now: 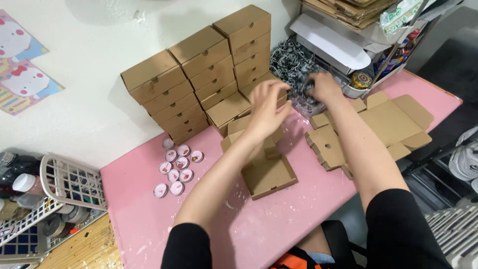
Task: Assemble cardboard boxes and pack them with small pink items and shredded paper filler.
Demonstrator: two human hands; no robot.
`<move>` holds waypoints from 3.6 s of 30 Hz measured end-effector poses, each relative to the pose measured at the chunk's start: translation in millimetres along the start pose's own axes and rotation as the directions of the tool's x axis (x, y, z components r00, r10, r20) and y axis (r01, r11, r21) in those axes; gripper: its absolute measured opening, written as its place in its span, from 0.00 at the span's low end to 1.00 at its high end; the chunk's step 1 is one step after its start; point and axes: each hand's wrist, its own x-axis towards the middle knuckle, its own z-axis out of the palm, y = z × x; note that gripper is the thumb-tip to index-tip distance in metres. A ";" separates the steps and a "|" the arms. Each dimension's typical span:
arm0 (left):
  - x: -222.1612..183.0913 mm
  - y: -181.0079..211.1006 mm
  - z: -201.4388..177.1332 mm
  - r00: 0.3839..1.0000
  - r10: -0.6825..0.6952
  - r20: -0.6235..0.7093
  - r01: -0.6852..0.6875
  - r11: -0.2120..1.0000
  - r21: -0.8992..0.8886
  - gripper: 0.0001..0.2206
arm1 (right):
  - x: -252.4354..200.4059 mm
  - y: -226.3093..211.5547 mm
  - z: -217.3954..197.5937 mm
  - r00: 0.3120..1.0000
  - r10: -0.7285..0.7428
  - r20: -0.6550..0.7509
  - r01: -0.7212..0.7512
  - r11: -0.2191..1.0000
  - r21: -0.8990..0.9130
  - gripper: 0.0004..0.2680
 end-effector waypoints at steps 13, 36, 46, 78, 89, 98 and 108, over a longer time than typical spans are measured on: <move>89.1 -85.3 146.0 0.964 -0.172 0.201 0.203 0.968 -0.147 0.31 | -28.6 -3.7 -66.6 0.947 -0.140 -0.290 0.294 0.744 0.600 0.22; 121.4 -71.3 126.1 0.966 -0.260 0.002 0.171 0.629 -0.759 0.05 | 39.8 42.3 48.0 1.000 -0.011 0.029 0.006 0.986 0.169 0.13; 113.9 -47.3 6.5 0.950 -0.277 -0.145 0.017 0.510 -0.860 0.07 | 50.0 81.5 55.8 0.997 -0.023 0.072 0.032 0.990 -0.137 0.11; -139.9 11.5 -117.4 0.860 -0.144 0.489 0.050 0.978 0.201 0.20 | -204.9 -167.5 -39.6 0.691 -0.685 0.230 0.600 0.721 0.346 0.18; -175.4 22.6 -113.2 0.866 -0.069 0.495 -0.064 0.967 0.248 0.15 | -211.3 -173.6 -32.3 0.735 -0.589 0.334 0.512 0.807 0.295 0.10; -188.4 22.2 -115.6 0.846 -0.022 0.532 -0.137 0.957 0.257 0.11 | -219.8 -167.6 -30.6 0.660 -0.666 0.347 0.656 0.736 0.166 0.09; -157.3 24.1 -112.8 0.865 0.067 0.498 -0.195 0.958 0.209 0.11 | -58.4 4.7 -28.3 0.982 -0.186 0.040 0.187 0.982 -0.033 0.11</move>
